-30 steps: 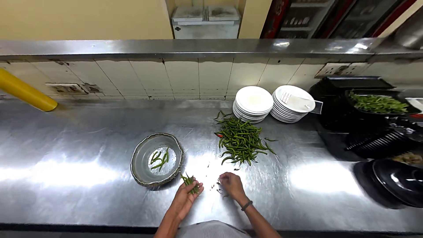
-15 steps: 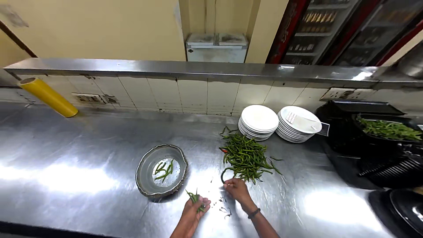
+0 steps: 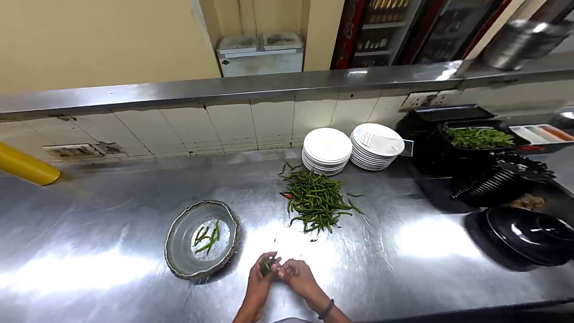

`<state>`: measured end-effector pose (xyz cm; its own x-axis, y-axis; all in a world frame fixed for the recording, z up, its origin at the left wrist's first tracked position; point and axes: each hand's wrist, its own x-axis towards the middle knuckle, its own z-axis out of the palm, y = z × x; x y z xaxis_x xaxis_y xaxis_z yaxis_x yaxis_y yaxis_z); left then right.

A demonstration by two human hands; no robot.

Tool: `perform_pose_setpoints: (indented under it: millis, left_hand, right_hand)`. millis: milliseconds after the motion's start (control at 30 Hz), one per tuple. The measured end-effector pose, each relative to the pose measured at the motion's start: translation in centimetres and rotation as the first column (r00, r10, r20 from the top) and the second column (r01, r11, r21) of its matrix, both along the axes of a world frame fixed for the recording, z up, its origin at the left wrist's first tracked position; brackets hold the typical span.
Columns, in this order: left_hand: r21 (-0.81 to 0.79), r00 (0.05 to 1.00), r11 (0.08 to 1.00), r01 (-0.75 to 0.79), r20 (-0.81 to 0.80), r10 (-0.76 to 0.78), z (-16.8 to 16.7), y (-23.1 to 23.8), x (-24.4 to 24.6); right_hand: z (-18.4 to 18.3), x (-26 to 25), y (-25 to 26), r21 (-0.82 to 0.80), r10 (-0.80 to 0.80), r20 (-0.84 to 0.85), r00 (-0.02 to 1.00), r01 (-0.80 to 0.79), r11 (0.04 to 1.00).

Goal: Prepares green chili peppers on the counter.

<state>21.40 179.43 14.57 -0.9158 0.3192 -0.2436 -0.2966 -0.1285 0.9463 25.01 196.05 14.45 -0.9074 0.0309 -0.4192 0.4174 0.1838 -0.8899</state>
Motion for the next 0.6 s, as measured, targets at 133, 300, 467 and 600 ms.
perform_pose_setpoints:
  millis: [133, 300, 467, 600]
  left_hand:
    - [0.382, 0.905, 0.897, -0.224, 0.424, 0.045, 1.2, 0.2, 0.2]
    - [0.504, 0.794, 0.752, -0.426, 0.607, 0.043, 0.5, -0.7, 0.5]
    - [0.422, 0.759, 0.778, -0.466, 0.642, 0.106, 1.0, -1.9, 0.4]
    - [0.387, 0.774, 0.817, -0.428, 0.623, 0.111, 1.6, -2.3, 0.5]
  right_hand:
    - [1.0, 0.3, 0.1, -0.167, -0.072, -0.079, 0.994, 0.058, 0.984]
    - [1.7, 0.6, 0.5, -0.278, -0.16, -0.097, 0.982, 0.127, 0.952]
    - [-2.9, -0.7, 2.9, 0.26, 0.037, -0.018, 0.999, -0.031, 0.965]
    - [-1.8, -3.5, 5.1, 0.391, -0.09, -0.058, 0.994, 0.106, 0.914]
